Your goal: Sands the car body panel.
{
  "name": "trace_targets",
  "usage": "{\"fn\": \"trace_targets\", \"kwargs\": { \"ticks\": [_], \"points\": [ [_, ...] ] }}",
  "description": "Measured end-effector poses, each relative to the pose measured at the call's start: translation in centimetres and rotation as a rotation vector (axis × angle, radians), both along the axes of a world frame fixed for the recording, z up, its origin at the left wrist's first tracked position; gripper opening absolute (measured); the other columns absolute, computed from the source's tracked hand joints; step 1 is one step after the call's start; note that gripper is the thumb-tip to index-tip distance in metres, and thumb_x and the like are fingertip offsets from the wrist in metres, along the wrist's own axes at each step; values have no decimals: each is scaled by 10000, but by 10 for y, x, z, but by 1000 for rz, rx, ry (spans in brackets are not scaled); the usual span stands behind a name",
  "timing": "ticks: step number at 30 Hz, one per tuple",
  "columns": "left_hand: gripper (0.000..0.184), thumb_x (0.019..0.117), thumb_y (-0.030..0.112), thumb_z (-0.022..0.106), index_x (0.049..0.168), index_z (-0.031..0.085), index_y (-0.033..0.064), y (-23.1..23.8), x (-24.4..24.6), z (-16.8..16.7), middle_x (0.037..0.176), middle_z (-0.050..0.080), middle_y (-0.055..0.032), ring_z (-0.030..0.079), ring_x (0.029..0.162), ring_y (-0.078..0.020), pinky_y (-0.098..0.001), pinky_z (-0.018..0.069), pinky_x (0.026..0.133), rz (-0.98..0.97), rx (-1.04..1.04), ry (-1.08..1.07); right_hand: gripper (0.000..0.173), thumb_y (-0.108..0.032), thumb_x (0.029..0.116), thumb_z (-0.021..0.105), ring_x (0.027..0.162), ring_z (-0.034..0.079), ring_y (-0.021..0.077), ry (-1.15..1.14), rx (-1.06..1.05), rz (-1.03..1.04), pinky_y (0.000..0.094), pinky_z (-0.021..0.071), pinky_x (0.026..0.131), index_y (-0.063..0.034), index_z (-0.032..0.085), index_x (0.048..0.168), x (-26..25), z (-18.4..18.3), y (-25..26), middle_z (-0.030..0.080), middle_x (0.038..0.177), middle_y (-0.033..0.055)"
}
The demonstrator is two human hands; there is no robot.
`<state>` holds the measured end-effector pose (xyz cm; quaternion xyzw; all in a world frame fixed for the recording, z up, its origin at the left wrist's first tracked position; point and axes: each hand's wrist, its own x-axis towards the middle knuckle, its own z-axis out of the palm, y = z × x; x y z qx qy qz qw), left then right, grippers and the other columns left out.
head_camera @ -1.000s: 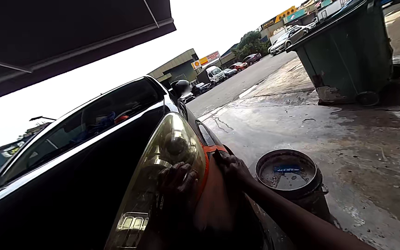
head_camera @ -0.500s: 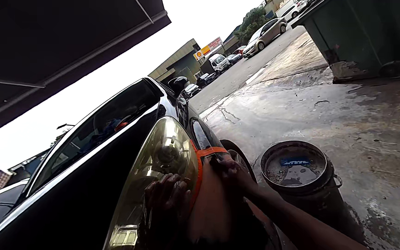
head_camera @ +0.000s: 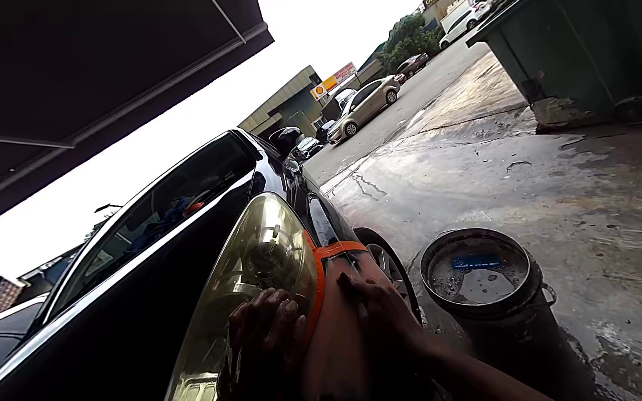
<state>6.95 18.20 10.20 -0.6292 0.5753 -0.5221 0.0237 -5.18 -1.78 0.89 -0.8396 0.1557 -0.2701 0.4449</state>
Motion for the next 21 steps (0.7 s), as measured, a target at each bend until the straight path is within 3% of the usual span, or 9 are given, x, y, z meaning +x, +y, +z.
{"fn": "trace_targets", "kwargs": {
  "ticks": [2, 3, 6, 10, 11, 13, 15, 19, 21],
  "points": [
    [307, 976, 436, 525, 987, 732, 208, 3, -2, -3, 1149, 714, -36, 627, 1180, -239, -472, 432, 1028, -4, 7, 4, 346, -245, 1050, 472, 1173, 652, 312, 50, 56, -17, 526, 514, 992, -104, 684, 1284, 14, 11, -10, 694, 1221, 148],
    [302, 972, 434, 526, 980, 728, 210, 4, -3, -4, 1147, 712, -33, 629, 1174, -239, -475, 437, 1022, -1, 5, 6, 377, -261, 1067, 449, 1208, 640, 308, 80, 54, -15, 517, 511, 1014, -125, 645, 1359, 12, 10, -3, 675, 1278, 142],
    [294, 975, 448, 523, 996, 716, 227, 1, -2, -1, 1155, 706, -22, 620, 1179, -228, -467, 427, 1022, 3, -4, 4, 438, -242, 1056, 438, 1110, 673, 319, 31, 10, 26, 500, 553, 938, -144, 581, 1458, -11, -6, 29, 676, 1221, 163],
    [308, 972, 437, 524, 976, 731, 208, -1, 1, -2, 1148, 709, -36, 624, 1173, -237, -474, 425, 1028, -7, 4, 2, 310, -241, 1046, 488, 1148, 660, 311, 67, 69, -2, 515, 517, 980, -84, 697, 1214, 12, 19, -11, 703, 1173, 153],
    [321, 969, 434, 517, 962, 736, 201, 0, -1, -3, 1140, 712, -42, 629, 1162, -244, -478, 429, 1017, -3, 1, 5, 304, -236, 1050, 488, 1167, 650, 316, 82, 85, -20, 519, 511, 991, -78, 692, 1210, 17, 22, -11, 698, 1188, 159],
    [323, 971, 434, 508, 965, 736, 205, 0, -3, -2, 1138, 713, -41, 629, 1159, -249, -481, 427, 1022, -7, 0, 9, 375, -259, 1071, 439, 1210, 640, 312, 98, 51, -1, 502, 518, 1014, -111, 636, 1353, 6, 17, 10, 669, 1275, 155],
    [316, 976, 440, 503, 979, 726, 216, -5, -1, 0, 1134, 709, -36, 623, 1166, -244, -473, 424, 1022, -7, -8, -4, 434, -274, 1068, 422, 1172, 650, 312, 62, 32, 35, 504, 536, 981, -160, 588, 1453, -6, 9, 21, 665, 1265, 149],
    [314, 974, 432, 508, 961, 731, 211, -3, 0, -1, 1137, 707, -32, 623, 1159, -238, -469, 424, 1020, -13, 4, -8, 316, -254, 1049, 478, 1168, 649, 310, 69, 72, -21, 515, 514, 988, -75, 683, 1209, 17, 23, -7, 692, 1189, 153],
    [312, 974, 428, 509, 963, 734, 212, -1, -1, -2, 1142, 706, -33, 624, 1160, -239, -469, 422, 1024, -10, 7, 2, 370, -259, 1071, 442, 1241, 622, 303, 90, 52, 2, 490, 493, 1049, -73, 638, 1323, 8, 21, 9, 664, 1280, 160]
  ]
}}
